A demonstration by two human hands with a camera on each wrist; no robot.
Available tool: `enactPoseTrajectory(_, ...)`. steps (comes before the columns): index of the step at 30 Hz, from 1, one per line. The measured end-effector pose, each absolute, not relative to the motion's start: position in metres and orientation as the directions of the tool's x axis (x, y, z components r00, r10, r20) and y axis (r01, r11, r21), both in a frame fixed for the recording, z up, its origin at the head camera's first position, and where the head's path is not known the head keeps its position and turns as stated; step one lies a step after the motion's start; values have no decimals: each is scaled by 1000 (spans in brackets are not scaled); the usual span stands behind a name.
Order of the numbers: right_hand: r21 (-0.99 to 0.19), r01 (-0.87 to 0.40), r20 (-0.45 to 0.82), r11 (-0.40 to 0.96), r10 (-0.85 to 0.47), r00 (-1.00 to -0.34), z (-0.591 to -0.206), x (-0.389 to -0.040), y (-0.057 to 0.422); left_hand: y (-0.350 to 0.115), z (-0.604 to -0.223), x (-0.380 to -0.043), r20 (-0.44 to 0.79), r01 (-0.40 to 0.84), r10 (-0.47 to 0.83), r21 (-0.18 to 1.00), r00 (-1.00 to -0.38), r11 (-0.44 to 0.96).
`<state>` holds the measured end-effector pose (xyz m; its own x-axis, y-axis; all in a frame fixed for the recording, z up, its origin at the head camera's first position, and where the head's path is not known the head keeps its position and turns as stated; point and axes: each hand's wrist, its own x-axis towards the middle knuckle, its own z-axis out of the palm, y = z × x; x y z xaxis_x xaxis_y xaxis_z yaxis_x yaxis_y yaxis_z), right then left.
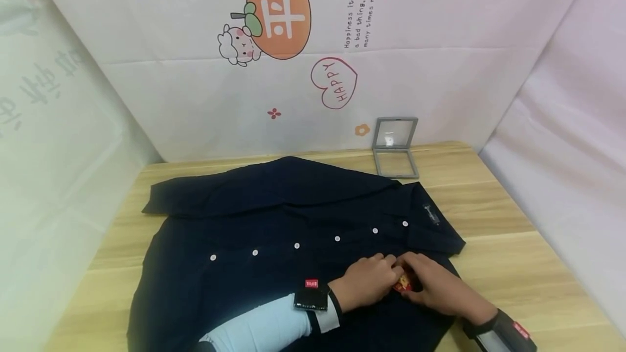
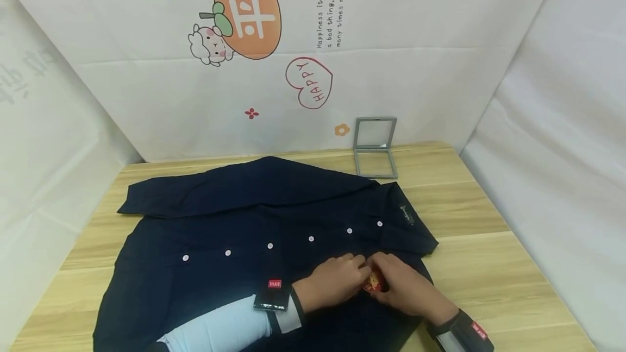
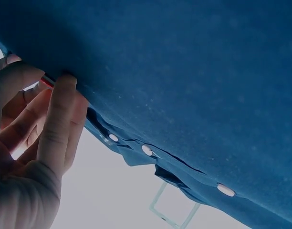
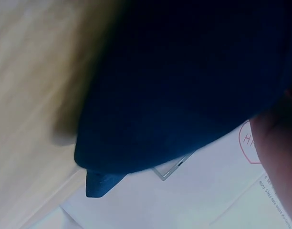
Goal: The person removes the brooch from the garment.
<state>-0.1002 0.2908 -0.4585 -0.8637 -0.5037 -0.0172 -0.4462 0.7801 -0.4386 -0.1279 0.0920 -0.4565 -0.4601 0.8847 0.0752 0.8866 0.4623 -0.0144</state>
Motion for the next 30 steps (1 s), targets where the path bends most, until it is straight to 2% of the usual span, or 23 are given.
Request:
enactPoseTrajectory(9, -439, -464, 0, 769, -516, -856, -458, -101, 292, 92, -459, -132, 97, 885, 881, -9, -462, 465)
enactPoseTrajectory(15, -457, -483, 3, 747, -542, -841, -454, -101, 295, 94, -463, -135, 101, 873, 867, 40, -488, 487)
enactPoseTrajectory(19, -426, -483, 34, 765, -519, -854, -451, -99, 295, 94, -461, -136, 84, 866, 862, 75, -500, 495)
enactPoseTrajectory(22, -412, -459, 34, 788, -489, -871, -449, -97, 290, 94, -459, -135, 68, 862, 860, 94, -505, 498)
enactPoseTrajectory(30, -355, -349, -74, 867, -398, -914, -444, -92, 281, 94, -461, -135, 76, 864, 862, 105, -501, 492)
